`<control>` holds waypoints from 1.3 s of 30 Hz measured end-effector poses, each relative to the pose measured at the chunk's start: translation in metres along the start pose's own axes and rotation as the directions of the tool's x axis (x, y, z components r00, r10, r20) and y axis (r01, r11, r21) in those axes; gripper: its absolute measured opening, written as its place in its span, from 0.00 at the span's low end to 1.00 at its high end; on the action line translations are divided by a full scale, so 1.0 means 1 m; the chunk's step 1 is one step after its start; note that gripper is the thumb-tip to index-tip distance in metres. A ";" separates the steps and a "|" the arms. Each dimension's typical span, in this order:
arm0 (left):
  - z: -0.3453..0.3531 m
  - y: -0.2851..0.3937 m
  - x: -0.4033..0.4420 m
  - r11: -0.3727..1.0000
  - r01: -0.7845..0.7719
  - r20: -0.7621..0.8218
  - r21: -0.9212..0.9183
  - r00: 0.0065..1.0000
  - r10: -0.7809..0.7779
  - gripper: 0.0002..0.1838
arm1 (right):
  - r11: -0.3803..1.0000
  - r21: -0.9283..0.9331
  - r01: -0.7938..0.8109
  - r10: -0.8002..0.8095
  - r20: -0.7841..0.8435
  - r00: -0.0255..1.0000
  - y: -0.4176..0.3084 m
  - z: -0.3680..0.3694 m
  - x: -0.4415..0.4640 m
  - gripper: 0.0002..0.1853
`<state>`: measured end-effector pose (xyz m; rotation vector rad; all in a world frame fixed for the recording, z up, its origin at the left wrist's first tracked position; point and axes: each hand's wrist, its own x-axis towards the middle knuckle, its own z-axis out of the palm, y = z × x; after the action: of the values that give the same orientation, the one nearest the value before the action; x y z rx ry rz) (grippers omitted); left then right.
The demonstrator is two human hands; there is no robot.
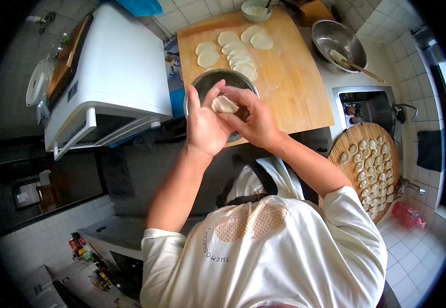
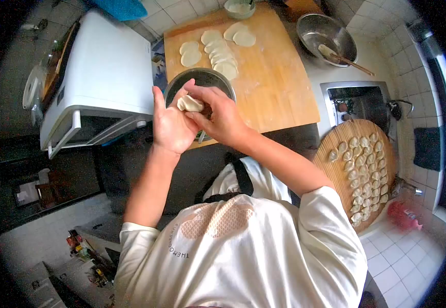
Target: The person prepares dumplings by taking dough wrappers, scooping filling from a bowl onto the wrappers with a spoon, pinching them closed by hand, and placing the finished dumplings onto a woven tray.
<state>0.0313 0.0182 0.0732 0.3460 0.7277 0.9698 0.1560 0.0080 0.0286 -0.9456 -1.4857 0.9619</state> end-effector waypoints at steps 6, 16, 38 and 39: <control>-0.005 -0.006 0.004 0.996 -0.036 -0.003 0.080 0.999 0.036 0.43 | 0.995 0.094 -0.023 0.008 0.162 0.987 0.003 -0.018 -0.001 0.20; -0.014 -0.013 0.007 0.991 -0.031 -0.056 0.130 0.998 0.039 0.43 | 0.984 0.176 0.021 -0.045 0.134 0.990 0.019 -0.015 0.001 0.07; -0.033 -0.011 0.012 0.999 0.035 -0.012 0.028 0.999 -0.035 0.44 | 0.874 -0.291 0.390 -0.182 0.547 0.817 -0.006 -0.018 0.041 0.11; -0.036 -0.009 0.011 0.998 0.050 -0.012 0.029 0.999 -0.050 0.44 | 0.866 -0.299 0.401 -0.185 0.555 0.811 -0.007 -0.015 0.042 0.11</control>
<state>0.0154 0.0215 0.0374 0.3472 0.7581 0.9149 0.1663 0.0457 0.0517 -0.7230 -2.2836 0.7040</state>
